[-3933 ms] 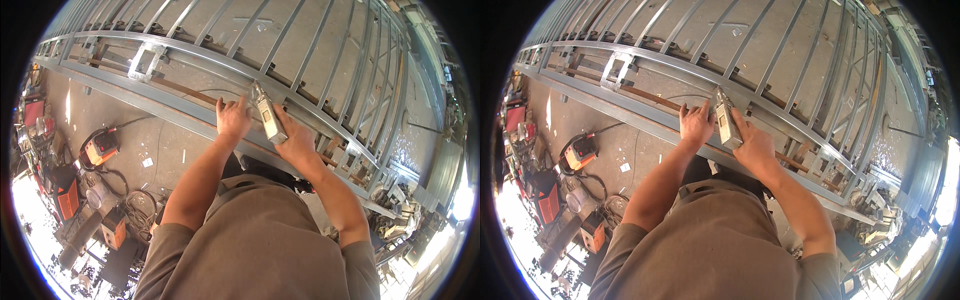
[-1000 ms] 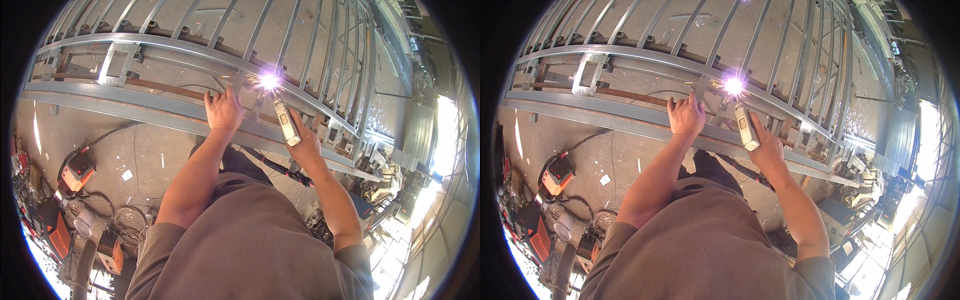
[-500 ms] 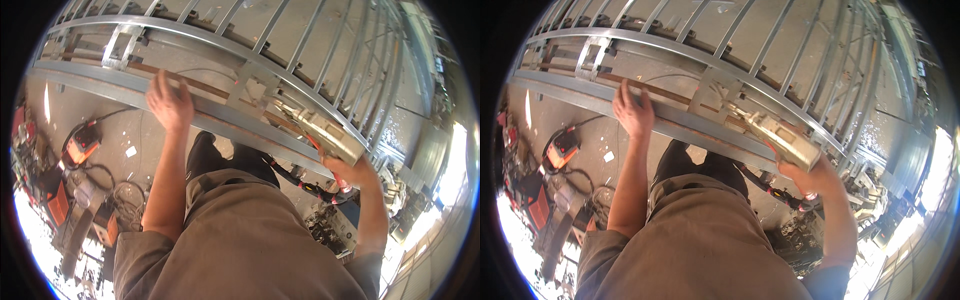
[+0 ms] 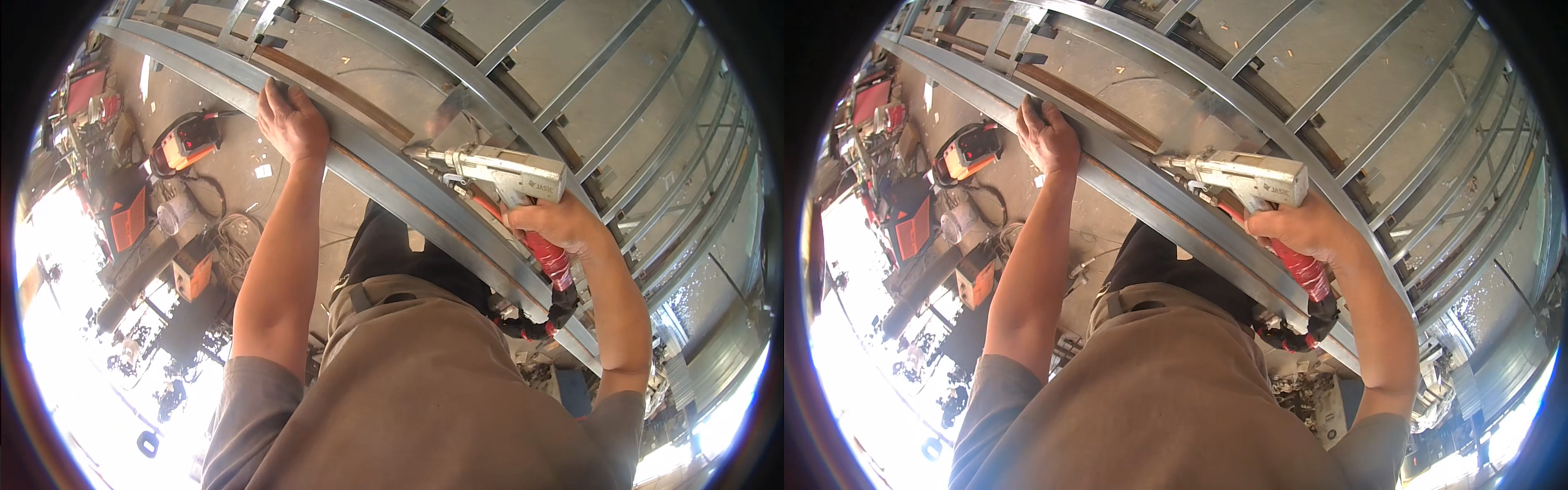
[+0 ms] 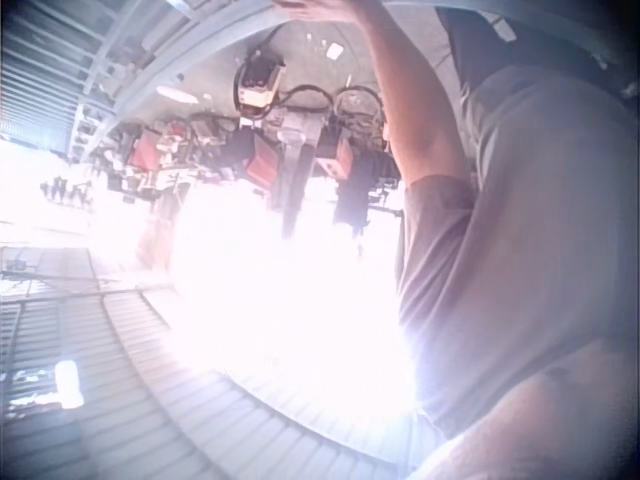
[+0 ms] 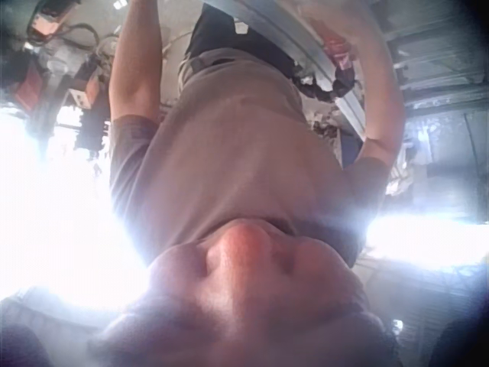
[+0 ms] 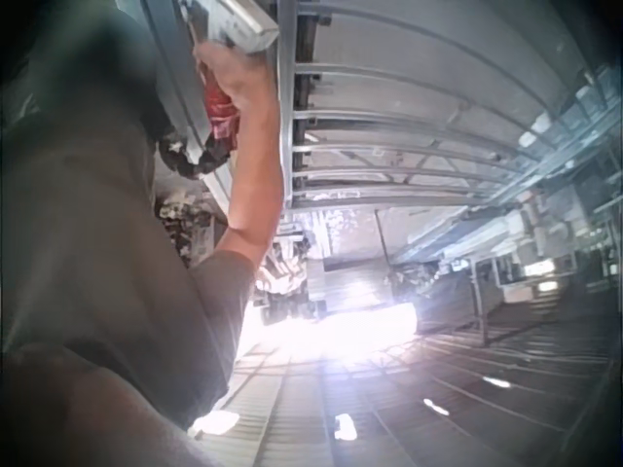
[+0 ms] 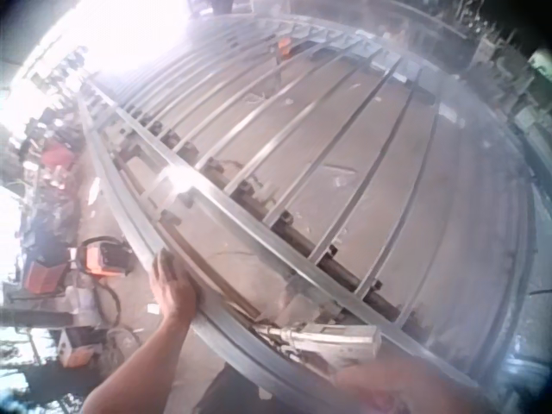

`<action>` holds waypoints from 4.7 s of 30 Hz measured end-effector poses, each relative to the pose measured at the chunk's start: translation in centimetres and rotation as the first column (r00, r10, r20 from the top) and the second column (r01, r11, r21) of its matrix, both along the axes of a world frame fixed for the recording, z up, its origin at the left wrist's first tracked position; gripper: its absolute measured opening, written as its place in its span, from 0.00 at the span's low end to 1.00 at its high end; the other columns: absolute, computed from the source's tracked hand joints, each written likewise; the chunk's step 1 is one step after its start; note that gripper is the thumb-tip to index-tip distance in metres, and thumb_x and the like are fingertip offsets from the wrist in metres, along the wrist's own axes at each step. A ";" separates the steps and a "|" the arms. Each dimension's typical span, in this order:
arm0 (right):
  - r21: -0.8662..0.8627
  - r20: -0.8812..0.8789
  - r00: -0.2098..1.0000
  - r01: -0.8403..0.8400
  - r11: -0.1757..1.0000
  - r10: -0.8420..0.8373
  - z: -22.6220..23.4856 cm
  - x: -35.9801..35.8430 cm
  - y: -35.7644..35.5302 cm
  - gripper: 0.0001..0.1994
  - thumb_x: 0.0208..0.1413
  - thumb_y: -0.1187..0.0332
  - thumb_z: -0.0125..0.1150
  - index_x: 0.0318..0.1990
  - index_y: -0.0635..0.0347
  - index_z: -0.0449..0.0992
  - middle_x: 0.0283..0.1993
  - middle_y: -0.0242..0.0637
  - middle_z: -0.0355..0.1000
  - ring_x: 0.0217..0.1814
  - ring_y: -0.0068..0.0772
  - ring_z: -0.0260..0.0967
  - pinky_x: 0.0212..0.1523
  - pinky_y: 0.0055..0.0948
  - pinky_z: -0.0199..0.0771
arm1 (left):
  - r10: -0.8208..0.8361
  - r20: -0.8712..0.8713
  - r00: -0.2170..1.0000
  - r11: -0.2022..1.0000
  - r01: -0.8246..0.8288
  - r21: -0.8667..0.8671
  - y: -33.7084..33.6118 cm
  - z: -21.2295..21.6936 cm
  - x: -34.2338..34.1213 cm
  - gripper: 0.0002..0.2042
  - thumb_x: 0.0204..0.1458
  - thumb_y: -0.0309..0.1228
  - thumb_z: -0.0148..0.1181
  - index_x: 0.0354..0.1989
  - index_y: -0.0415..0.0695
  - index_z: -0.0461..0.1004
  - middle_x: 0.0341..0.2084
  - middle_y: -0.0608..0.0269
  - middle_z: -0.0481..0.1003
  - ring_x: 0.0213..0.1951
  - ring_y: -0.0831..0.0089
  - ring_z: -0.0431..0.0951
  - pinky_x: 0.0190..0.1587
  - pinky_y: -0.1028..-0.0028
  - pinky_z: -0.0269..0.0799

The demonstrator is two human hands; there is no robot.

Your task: The person welds a metal frame using a handheld welding torch, moving along joints and seams to create welds. Sparks are visible throughout the process as the torch is guided along the frame.

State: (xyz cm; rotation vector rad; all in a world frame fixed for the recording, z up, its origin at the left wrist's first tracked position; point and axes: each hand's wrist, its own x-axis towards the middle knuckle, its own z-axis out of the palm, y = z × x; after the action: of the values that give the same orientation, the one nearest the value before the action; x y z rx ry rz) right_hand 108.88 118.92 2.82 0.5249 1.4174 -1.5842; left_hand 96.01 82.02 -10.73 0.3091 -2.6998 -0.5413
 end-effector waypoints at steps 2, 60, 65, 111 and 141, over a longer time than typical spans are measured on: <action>-0.018 -0.002 1.000 0.007 1.000 -0.007 -0.5 -0.1 0.1 0.10 0.51 0.78 0.67 0.41 0.65 0.78 0.32 0.33 0.75 0.31 0.27 0.72 0.32 0.31 0.76 | -0.001 -0.002 1.000 1.000 0.001 -0.010 0.1 0.0 0.0 0.26 0.65 0.41 0.54 0.66 0.38 0.68 0.64 0.46 0.68 0.65 0.47 0.66 0.69 0.53 0.57; 0.142 0.088 0.988 -0.138 0.980 0.126 -1.2 8.5 8.0 0.24 0.50 0.69 0.75 0.55 0.64 0.78 0.42 0.33 0.78 0.40 0.25 0.76 0.41 0.30 0.80 | 0.023 0.034 0.999 0.999 -0.022 -0.022 -0.5 -0.5 -0.3 0.26 0.66 0.44 0.51 0.67 0.41 0.68 0.65 0.50 0.67 0.67 0.50 0.65 0.70 0.55 0.57; 0.110 0.121 0.986 -0.127 0.986 0.113 -1.1 8.4 7.7 0.20 0.52 0.68 0.74 0.52 0.63 0.79 0.38 0.32 0.78 0.39 0.25 0.76 0.39 0.30 0.79 | 0.012 0.020 1.000 1.000 -0.012 -0.028 -0.7 -0.7 -0.4 0.26 0.66 0.43 0.51 0.67 0.41 0.69 0.65 0.50 0.68 0.67 0.50 0.65 0.70 0.55 0.57; 0.246 -0.013 0.945 0.321 0.915 -0.328 7.6 13.5 10.3 0.25 0.47 0.70 0.70 0.55 0.66 0.76 0.40 0.36 0.78 0.34 0.26 0.75 0.39 0.29 0.78 | 0.019 -0.003 1.000 0.998 -0.019 -0.053 0.2 0.4 -0.1 0.19 0.63 0.36 0.53 0.60 0.42 0.72 0.59 0.44 0.72 0.60 0.44 0.72 0.64 0.51 0.66; -0.184 -0.969 -0.195 0.979 -0.086 -0.152 31.7 64.4 8.9 0.26 0.64 0.57 0.57 0.62 0.67 0.71 0.43 0.37 0.69 0.46 0.32 0.66 0.48 0.32 0.69 | -0.909 0.384 -0.165 0.074 0.841 0.536 3.8 -4.2 49.3 0.25 0.43 0.49 0.75 0.48 0.53 0.78 0.40 0.61 0.80 0.50 0.54 0.78 0.59 0.56 0.68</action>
State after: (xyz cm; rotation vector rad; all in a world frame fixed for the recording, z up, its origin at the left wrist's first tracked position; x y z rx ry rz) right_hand 173.28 127.77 34.51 1.6766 3.2568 -2.2251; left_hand 145.29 85.78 -14.92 -2.0750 -3.0766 -1.0591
